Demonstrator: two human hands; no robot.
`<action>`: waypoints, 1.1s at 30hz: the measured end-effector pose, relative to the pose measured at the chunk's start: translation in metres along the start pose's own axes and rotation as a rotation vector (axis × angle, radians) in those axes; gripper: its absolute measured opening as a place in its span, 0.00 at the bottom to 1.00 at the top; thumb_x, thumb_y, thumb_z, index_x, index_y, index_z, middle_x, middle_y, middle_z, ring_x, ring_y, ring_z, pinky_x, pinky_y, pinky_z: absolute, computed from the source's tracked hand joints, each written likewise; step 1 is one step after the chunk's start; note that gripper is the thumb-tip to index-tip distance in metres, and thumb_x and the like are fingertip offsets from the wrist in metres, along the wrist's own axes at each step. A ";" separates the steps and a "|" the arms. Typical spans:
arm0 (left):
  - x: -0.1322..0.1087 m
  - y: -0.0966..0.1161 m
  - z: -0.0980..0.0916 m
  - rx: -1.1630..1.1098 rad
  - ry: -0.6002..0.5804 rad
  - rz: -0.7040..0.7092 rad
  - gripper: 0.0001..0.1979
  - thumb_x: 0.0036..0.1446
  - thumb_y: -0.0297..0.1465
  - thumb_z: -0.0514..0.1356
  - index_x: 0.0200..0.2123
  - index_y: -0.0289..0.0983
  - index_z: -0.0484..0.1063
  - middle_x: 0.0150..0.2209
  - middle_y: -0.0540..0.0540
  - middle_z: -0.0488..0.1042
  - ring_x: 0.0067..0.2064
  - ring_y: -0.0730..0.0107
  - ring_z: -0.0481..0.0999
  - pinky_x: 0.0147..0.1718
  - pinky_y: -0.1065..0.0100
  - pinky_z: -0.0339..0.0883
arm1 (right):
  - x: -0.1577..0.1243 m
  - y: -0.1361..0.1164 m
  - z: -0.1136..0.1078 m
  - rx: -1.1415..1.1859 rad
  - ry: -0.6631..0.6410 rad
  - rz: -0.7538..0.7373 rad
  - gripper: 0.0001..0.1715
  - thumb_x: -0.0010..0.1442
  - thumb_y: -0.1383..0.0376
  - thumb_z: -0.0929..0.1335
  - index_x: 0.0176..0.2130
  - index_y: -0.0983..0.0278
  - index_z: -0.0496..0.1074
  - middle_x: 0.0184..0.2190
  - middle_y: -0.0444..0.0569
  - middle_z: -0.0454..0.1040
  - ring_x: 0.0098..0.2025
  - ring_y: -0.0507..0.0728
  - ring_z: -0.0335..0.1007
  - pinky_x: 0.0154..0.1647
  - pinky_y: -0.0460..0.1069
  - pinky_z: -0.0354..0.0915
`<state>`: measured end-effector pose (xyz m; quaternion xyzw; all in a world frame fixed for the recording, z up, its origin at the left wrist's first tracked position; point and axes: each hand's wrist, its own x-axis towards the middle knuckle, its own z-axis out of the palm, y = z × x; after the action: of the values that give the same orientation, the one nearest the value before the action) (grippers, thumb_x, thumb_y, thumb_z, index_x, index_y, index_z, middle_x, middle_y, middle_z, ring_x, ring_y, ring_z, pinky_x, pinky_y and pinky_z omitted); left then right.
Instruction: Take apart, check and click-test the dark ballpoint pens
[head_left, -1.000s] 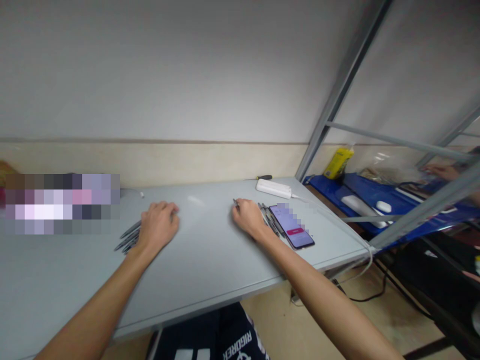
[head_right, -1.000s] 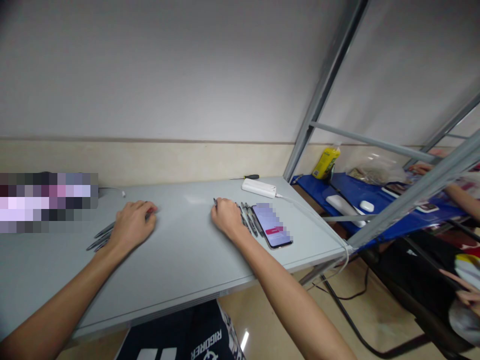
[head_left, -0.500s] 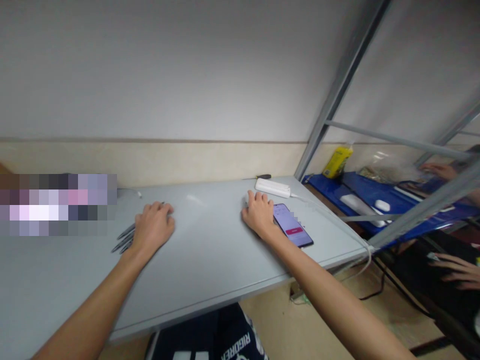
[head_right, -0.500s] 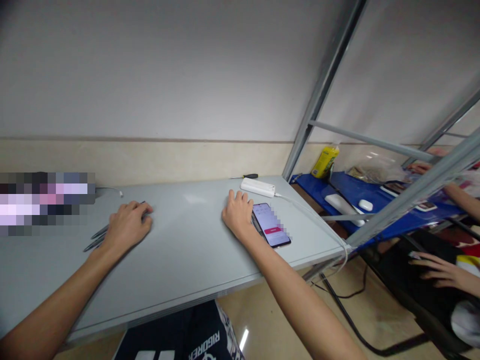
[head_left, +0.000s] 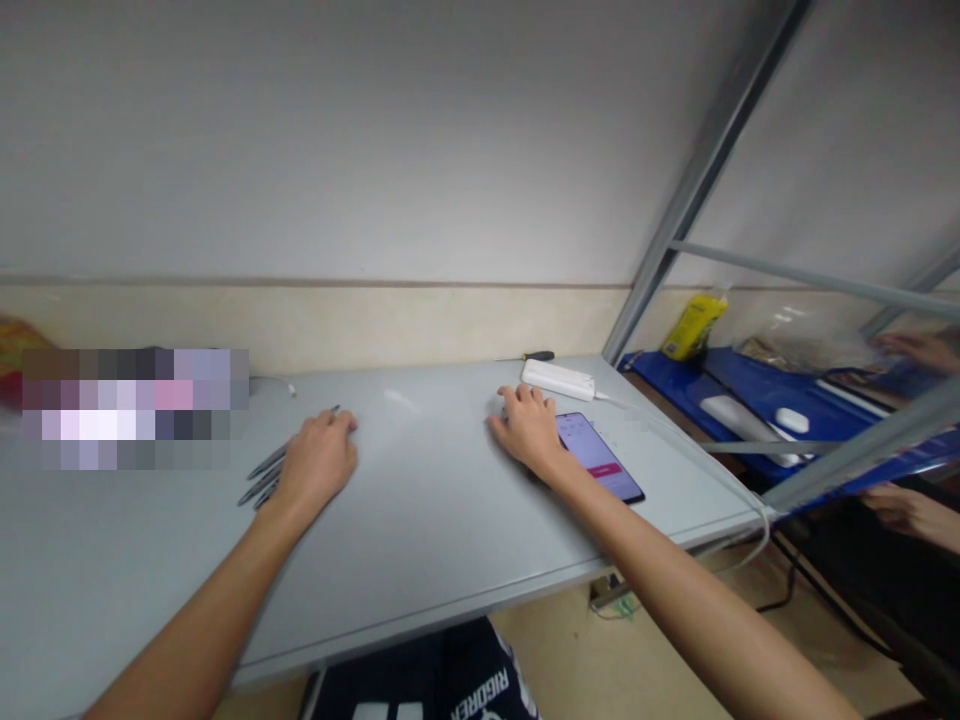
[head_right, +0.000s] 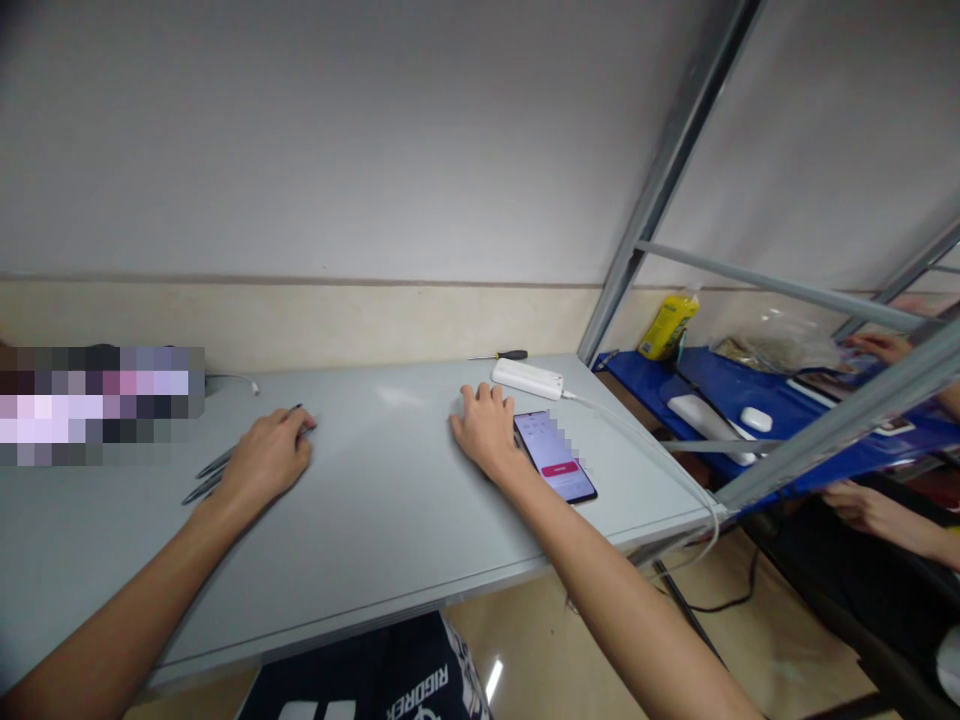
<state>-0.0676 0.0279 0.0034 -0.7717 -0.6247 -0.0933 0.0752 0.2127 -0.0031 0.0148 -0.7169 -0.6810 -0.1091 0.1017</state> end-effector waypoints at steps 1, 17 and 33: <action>0.000 0.000 0.000 -0.026 0.013 0.027 0.16 0.52 0.25 0.48 0.41 0.34 0.70 0.38 0.39 0.71 0.42 0.56 0.70 0.42 0.60 0.63 | 0.000 -0.005 0.000 0.026 0.000 -0.020 0.22 0.59 0.57 0.62 0.51 0.64 0.62 0.45 0.57 0.65 0.48 0.64 0.56 0.45 0.56 0.52; -0.016 0.053 0.007 -0.725 0.096 0.435 0.05 0.56 0.32 0.55 0.36 0.38 0.68 0.32 0.48 0.71 0.34 0.70 0.70 0.37 0.67 0.65 | -0.001 -0.056 0.023 0.440 -0.057 -0.668 0.17 0.64 0.62 0.58 0.38 0.67 0.72 0.31 0.50 0.68 0.37 0.55 0.59 0.41 0.48 0.56; 0.005 0.053 0.015 -0.654 -0.001 0.485 0.06 0.56 0.31 0.54 0.32 0.37 0.70 0.32 0.47 0.71 0.36 0.69 0.70 0.38 0.66 0.66 | 0.000 -0.044 0.024 0.564 -0.093 -0.567 0.11 0.61 0.67 0.62 0.38 0.66 0.73 0.33 0.50 0.68 0.39 0.55 0.60 0.43 0.48 0.58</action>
<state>-0.0143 0.0248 -0.0101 -0.8800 -0.3618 -0.2662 -0.1543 0.1690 0.0060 -0.0079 -0.4487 -0.8589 0.0911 0.2295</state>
